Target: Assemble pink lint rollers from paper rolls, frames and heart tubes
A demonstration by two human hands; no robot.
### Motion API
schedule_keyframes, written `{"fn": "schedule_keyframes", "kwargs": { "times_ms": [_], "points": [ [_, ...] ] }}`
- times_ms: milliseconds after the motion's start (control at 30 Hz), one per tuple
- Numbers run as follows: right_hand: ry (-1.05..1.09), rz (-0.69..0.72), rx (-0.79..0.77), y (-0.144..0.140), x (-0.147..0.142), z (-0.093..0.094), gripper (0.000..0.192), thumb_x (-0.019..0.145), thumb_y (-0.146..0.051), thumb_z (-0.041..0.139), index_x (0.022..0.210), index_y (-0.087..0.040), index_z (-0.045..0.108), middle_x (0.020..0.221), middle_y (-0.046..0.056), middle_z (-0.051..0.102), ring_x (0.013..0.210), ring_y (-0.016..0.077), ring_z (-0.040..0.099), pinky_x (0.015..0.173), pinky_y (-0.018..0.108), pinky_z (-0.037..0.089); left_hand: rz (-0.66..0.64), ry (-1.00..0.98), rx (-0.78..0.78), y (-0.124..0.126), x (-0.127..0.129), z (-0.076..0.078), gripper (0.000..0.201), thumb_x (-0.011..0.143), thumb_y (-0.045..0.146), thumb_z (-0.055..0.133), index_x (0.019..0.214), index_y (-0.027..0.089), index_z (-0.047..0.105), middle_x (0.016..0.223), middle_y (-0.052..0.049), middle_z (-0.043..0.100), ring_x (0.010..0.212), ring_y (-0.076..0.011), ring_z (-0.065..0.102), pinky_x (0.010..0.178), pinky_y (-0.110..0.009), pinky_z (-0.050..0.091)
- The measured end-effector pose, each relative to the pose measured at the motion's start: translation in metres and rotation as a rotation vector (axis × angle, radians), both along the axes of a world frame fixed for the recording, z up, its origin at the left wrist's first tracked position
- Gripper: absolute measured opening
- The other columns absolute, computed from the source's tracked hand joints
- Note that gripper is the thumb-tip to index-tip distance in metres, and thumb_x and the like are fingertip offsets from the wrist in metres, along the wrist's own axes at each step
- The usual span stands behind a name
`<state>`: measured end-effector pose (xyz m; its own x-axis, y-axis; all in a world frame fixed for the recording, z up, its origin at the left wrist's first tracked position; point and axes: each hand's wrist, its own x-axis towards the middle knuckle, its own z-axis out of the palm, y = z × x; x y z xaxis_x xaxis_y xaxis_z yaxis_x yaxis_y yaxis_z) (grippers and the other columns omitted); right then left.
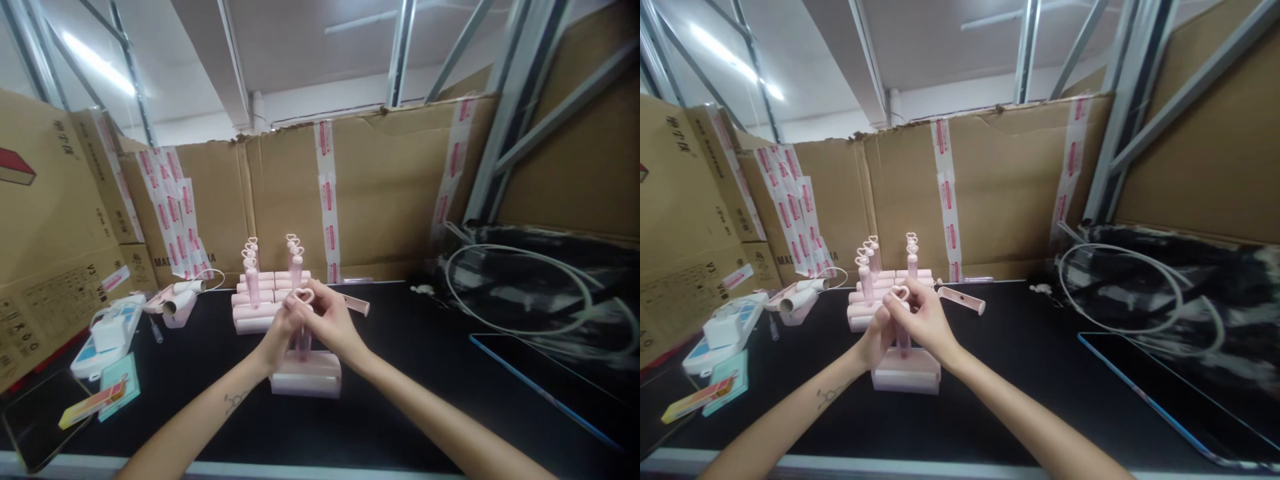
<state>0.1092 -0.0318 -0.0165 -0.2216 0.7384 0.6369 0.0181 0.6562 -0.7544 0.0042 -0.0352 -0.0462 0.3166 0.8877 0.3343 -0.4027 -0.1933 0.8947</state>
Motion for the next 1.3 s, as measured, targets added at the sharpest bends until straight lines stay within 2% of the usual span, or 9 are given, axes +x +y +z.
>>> {"fn": "schedule_keyframes", "kwargs": {
  "times_ms": [133, 233, 433, 633, 800, 933, 1033, 1133, 1300],
  "points": [
    [-0.077, -0.011, -0.049, -0.002, 0.003, 0.001, 0.025, 0.078, -0.040, 0.058, 0.072, -0.019, 0.046, 0.059, -0.005, 0.045, 0.045, 0.0080, 0.044, 0.040, 0.019, 0.034, -0.027, -0.009, -0.043, -0.001, 0.009, 0.006, 0.064, 0.069, 0.077, 0.041, 0.091, 0.018, 0.050, 0.047, 0.006, 0.044, 0.031, -0.0088, 0.039, 0.028, -0.019, 0.029],
    [-0.191, 0.089, -0.067, 0.002, 0.011, 0.006, 0.025, 0.078, -0.040, 0.059, 0.077, -0.019, 0.046, 0.062, -0.005, 0.047, 0.047, 0.0087, 0.049, 0.040, 0.019, 0.039, -0.022, -0.061, -0.088, -0.002, 0.014, 0.007, 0.062, 0.066, 0.080, 0.040, 0.079, 0.019, 0.046, 0.040, 0.008, 0.036, 0.031, -0.0070, 0.033, 0.031, -0.017, 0.026],
    [-0.399, 0.208, -0.070, 0.017, 0.018, 0.023, 0.022, 0.080, -0.038, 0.057, 0.076, -0.018, 0.049, 0.065, -0.004, 0.050, 0.049, 0.0079, 0.051, 0.042, 0.018, 0.042, -0.053, -0.094, -0.159, 0.002, 0.016, 0.000, 0.066, 0.060, 0.083, 0.039, 0.066, 0.018, 0.044, 0.039, 0.006, 0.037, 0.033, -0.0060, 0.031, 0.033, -0.017, 0.023],
    [-0.526, 0.445, -0.210, 0.013, 0.020, 0.023, 0.040, 0.092, -0.046, 0.032, 0.105, -0.020, 0.059, 0.080, 0.002, 0.061, 0.046, 0.0072, 0.056, 0.039, 0.017, 0.047, 0.064, -0.080, -0.179, 0.004, 0.019, -0.007, 0.068, 0.060, 0.080, 0.044, 0.088, 0.018, 0.051, 0.037, 0.009, 0.036, 0.030, -0.0060, 0.028, 0.031, -0.016, 0.018],
    [-0.554, 0.513, -0.172, 0.014, 0.024, 0.022, 0.045, 0.093, -0.048, 0.032, 0.115, -0.021, 0.059, 0.104, 0.007, 0.064, 0.059, 0.0095, 0.063, 0.042, 0.015, 0.049, 0.080, -0.064, -0.209, 0.002, 0.019, -0.007, 0.061, 0.064, 0.074, 0.048, 0.092, 0.020, 0.050, 0.037, 0.010, 0.036, 0.030, -0.0056, 0.028, 0.032, -0.015, 0.017],
    [-0.689, 0.521, -0.044, 0.017, 0.026, 0.034, 0.043, 0.094, -0.045, 0.031, 0.112, -0.021, 0.063, 0.100, 0.005, 0.065, 0.076, 0.0134, 0.065, 0.059, 0.020, 0.054, 0.116, -0.025, -0.238, 0.001, 0.018, -0.007, 0.057, 0.065, 0.070, 0.049, 0.091, 0.019, 0.052, 0.040, 0.007, 0.043, 0.030, -0.0059, 0.031, 0.030, -0.015, 0.017],
    [-0.751, 0.511, 0.059, 0.020, 0.027, 0.041, 0.046, 0.096, -0.040, 0.025, 0.112, -0.021, 0.064, 0.102, 0.006, 0.065, 0.090, 0.0155, 0.063, 0.072, 0.024, 0.053, 0.083, -0.021, -0.248, 0.002, 0.017, -0.005, 0.053, 0.065, 0.070, 0.049, 0.075, 0.017, 0.050, 0.040, 0.007, 0.041, 0.030, -0.0049, 0.030, 0.030, -0.015, 0.016],
    [-0.790, 0.516, 0.087, 0.024, 0.026, 0.044, 0.047, 0.096, -0.039, 0.026, 0.106, -0.019, 0.067, 0.099, 0.006, 0.065, 0.083, 0.0150, 0.063, 0.071, 0.025, 0.053, 0.030, -0.015, -0.288, 0.001, 0.017, -0.001, 0.055, 0.061, 0.073, 0.049, 0.065, 0.018, 0.045, 0.038, 0.008, 0.036, 0.030, -0.0038, 0.026, 0.030, -0.015, 0.013],
    [-0.739, 0.514, 0.060, 0.028, 0.025, 0.037, 0.042, 0.093, -0.041, 0.034, 0.101, -0.018, 0.069, 0.097, 0.005, 0.066, 0.072, 0.0125, 0.063, 0.062, 0.022, 0.053, 0.043, -0.076, -0.271, 0.000, 0.018, 0.002, 0.058, 0.057, 0.070, 0.054, 0.085, 0.020, 0.047, 0.040, 0.010, 0.036, 0.030, -0.0052, 0.029, 0.030, -0.015, 0.019]
  ]
}}
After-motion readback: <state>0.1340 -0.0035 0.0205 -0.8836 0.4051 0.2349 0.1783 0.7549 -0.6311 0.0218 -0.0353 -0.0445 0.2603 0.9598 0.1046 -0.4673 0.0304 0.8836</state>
